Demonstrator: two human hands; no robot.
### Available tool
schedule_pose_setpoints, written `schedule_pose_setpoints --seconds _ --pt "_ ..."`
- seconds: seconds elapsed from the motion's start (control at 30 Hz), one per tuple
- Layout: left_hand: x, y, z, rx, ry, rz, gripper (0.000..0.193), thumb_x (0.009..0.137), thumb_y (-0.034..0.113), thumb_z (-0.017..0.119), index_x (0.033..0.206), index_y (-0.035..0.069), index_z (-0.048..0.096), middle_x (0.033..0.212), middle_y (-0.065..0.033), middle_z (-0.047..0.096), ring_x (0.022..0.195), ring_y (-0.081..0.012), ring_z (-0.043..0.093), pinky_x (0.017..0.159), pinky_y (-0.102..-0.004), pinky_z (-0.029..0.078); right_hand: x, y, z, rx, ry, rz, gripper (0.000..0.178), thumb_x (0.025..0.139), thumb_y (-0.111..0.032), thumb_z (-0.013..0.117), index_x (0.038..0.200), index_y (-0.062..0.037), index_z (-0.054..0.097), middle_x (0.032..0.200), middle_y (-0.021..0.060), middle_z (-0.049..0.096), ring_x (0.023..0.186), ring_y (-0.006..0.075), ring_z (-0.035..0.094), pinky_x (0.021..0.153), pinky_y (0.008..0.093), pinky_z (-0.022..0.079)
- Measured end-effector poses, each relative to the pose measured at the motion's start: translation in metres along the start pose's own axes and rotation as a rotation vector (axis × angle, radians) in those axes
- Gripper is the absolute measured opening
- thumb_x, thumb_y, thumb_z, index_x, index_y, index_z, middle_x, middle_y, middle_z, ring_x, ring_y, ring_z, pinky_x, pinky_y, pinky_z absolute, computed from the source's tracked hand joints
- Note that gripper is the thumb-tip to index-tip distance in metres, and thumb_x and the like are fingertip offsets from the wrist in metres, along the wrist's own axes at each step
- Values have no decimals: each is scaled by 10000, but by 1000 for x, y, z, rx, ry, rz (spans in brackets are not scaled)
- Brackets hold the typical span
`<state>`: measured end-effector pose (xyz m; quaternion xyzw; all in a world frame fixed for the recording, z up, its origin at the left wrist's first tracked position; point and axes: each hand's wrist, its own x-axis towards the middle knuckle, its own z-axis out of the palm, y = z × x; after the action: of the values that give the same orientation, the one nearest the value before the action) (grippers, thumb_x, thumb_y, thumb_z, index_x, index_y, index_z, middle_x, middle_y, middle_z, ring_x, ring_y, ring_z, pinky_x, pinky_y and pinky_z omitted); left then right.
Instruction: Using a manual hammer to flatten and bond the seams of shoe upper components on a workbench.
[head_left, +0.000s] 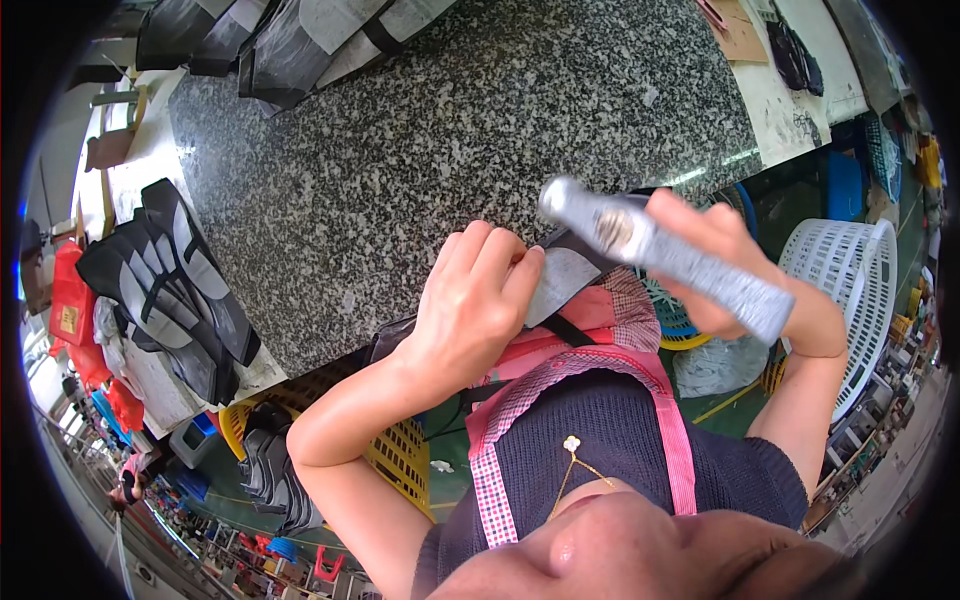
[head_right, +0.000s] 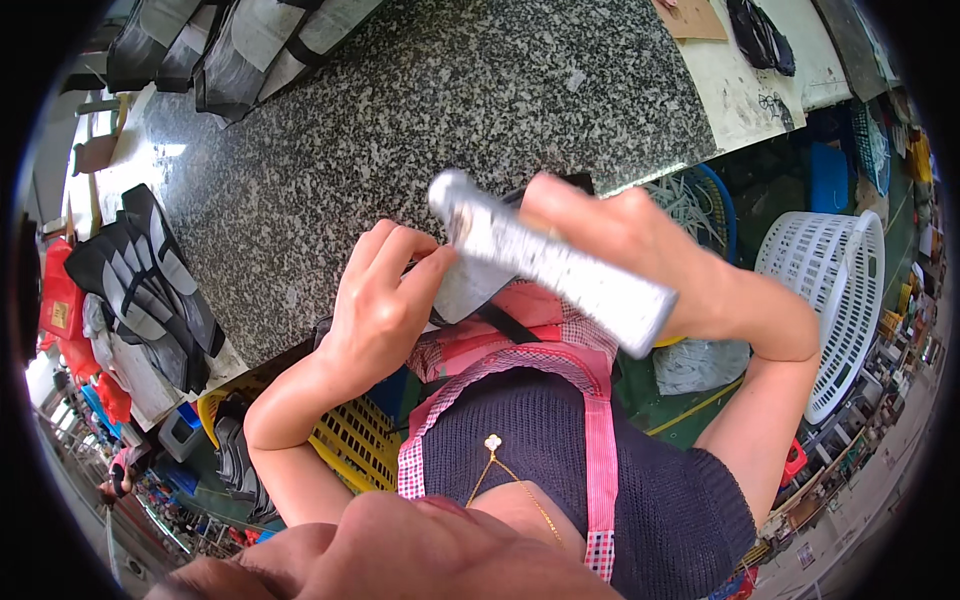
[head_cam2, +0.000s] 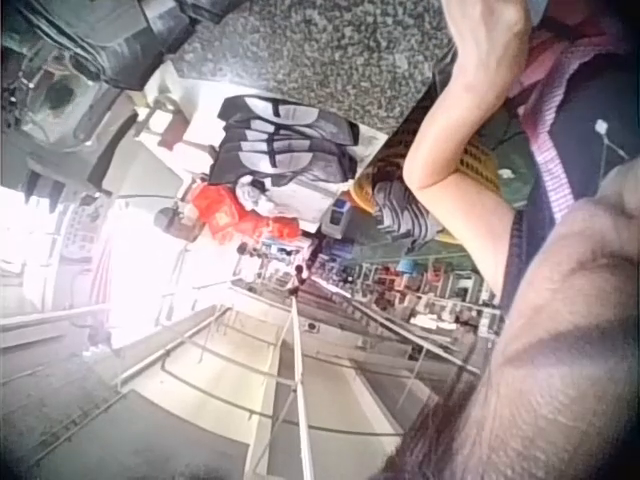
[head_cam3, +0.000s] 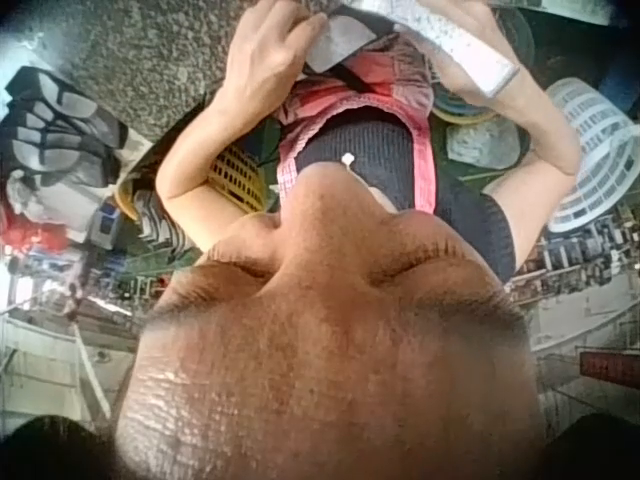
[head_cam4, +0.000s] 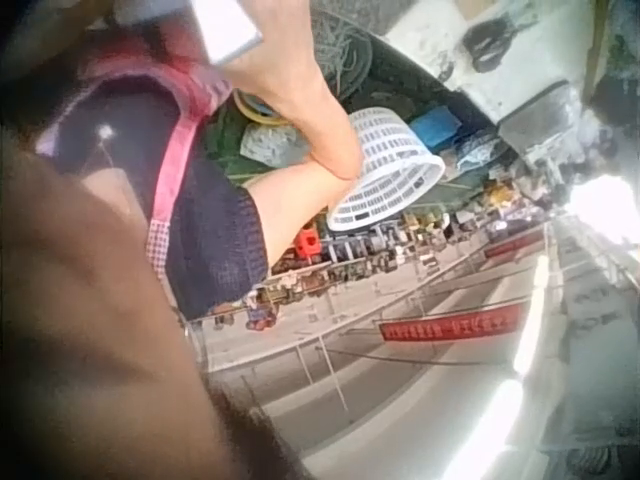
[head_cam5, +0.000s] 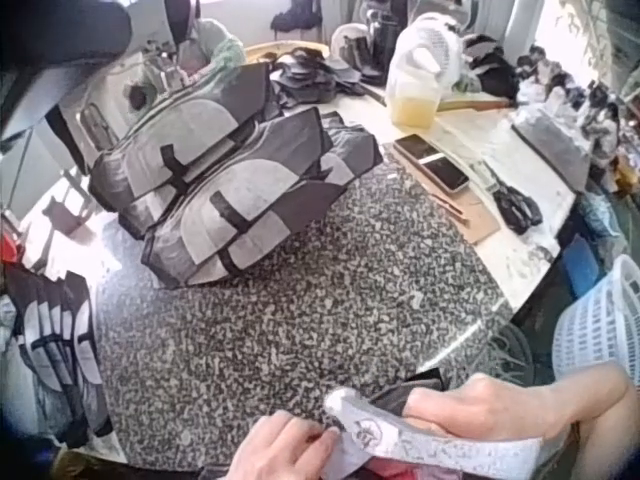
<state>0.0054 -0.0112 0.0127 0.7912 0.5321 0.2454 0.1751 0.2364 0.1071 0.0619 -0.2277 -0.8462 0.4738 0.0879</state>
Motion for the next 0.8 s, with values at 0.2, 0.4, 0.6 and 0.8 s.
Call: schedule_pose_setpoints --seconds 0.2,0.4,0.6,0.8 --pt "12 -10 4 -106 -21 -12 264 687 -68 676 941 7 678 844 -98 564 777 -273 578 658 -378 516 0 13 -6 19 120 173 218 874 -58 613 1082 -6 572 720 188 624 690 404 658 580 397 519" --pt "65 -20 27 -97 86 4 133 780 -7 687 913 9 695 847 -118 594 807 -303 605 671 -403 516 -13 13 -6 -89 173 179 177 920 -49 599 1073 15 537 782 250 579 667 345 663 600 401 489" --pt "53 -15 8 -391 -50 -354 153 823 108 745 935 6 721 807 -136 626 789 -305 642 684 -404 517 -11 27 -4 -60 181 278 196 914 -77 568 1089 -10 511 738 228 572 753 472 589 602 477 462" --pt "41 -10 21 -170 139 -133 143 820 -6 735 961 -2 716 844 -97 609 720 -245 620 631 -333 516 -6 34 -19 -146 199 92 406 946 -66 608 1331 31 522 677 197 557 542 282 550 551 345 418"
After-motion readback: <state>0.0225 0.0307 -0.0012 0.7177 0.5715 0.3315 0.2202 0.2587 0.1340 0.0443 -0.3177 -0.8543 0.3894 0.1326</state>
